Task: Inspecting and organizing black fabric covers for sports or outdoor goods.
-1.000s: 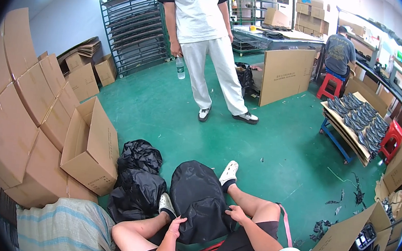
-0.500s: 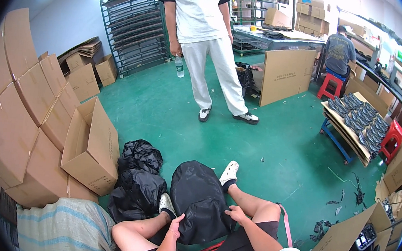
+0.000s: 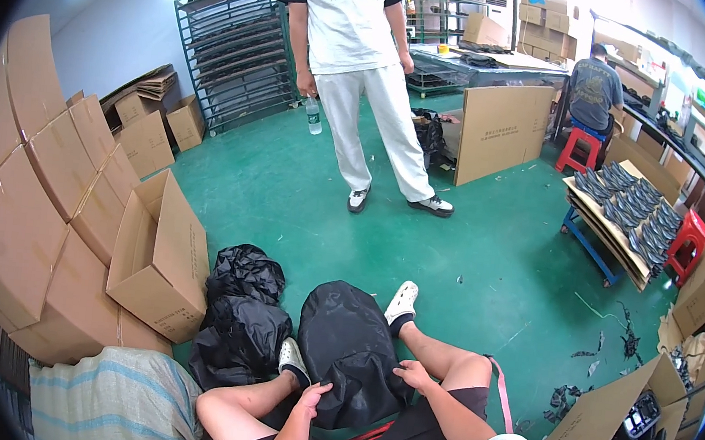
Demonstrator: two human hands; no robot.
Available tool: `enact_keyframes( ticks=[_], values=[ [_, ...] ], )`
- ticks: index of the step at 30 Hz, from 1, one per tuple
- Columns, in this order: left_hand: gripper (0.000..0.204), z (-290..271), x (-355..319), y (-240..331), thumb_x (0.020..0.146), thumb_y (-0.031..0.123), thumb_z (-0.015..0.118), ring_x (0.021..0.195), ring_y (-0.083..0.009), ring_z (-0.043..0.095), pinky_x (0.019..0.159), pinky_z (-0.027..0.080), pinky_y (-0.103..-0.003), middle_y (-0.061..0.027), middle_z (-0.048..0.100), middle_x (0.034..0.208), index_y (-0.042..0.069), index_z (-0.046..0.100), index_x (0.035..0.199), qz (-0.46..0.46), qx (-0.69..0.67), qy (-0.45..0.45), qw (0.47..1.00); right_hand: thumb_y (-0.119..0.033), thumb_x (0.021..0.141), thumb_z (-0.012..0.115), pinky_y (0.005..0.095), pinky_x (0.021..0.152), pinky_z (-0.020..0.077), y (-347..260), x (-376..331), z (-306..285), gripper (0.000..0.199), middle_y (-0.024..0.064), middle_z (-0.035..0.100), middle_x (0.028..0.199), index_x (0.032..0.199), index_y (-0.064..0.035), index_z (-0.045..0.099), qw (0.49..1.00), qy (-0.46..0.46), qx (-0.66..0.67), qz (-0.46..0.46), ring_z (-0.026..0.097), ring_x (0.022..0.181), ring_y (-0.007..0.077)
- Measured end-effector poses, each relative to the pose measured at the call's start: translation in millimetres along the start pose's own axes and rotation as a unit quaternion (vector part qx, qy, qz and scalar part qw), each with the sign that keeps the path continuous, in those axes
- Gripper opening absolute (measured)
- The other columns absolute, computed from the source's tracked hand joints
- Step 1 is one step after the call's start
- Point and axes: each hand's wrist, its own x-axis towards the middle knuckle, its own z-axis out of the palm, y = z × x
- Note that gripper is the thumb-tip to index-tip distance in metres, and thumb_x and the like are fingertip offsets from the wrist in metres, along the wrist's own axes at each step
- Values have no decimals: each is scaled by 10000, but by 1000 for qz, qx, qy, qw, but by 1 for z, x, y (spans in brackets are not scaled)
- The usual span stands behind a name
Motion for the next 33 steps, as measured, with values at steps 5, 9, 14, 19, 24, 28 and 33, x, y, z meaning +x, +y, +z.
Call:
enact_keyframes(
  ticks=[5,9,14,19,24,28,33],
  values=[
    [311,19,-24,18,873,215,648,904,-258,686,860,539,-393,-112,705,1045,13,656,1110,-30,-45,18,998,-208,820,736,346,870,481,-18,-13,0,510,109,663,1104,1242,35,585,996,-46,76,11,623,983,199],
    [293,4,-30,43,941,238,602,890,-214,700,829,556,-354,-91,709,1027,-1,641,1105,18,-124,-237,963,-97,814,692,390,923,523,-62,-52,-42,407,102,668,1129,1197,-3,591,858,-292,422,-7,664,1000,243],
    [207,-10,-45,56,917,100,616,920,-176,687,833,549,-319,-71,692,1073,28,639,1109,76,-80,-274,955,-13,848,622,340,898,528,-44,-30,-43,271,95,700,1040,1119,-3,629,831,-373,413,10,684,926,204],
    [171,4,-31,46,925,115,611,934,-154,656,874,507,-312,-18,691,1032,76,630,1091,48,-4,-161,986,19,873,580,292,836,507,-26,-11,-16,169,46,700,992,1018,-26,655,937,-260,232,-4,659,890,154],
    [236,-8,-43,46,921,132,618,1082,-187,615,953,469,-379,-41,675,1123,77,618,1151,87,-58,-124,987,49,862,544,291,858,496,-53,-28,-6,221,39,697,988,1040,-26,651,934,-232,271,-6,654,893,160],
    [515,14,-57,41,850,285,691,1208,-257,555,1045,408,-445,-60,606,1295,67,548,1295,57,-93,-174,979,-127,825,629,398,1112,269,-62,-54,-13,488,79,593,1292,1291,-11,548,940,-194,281,-15,464,1273,222],
    [464,32,-63,25,872,236,650,1117,-300,609,996,453,-482,-150,641,1218,-16,555,1250,36,-102,-120,987,-145,827,658,375,1106,300,-66,-90,-42,546,85,601,1290,1332,0,508,952,-146,264,40,502,1242,237]
  ],
)
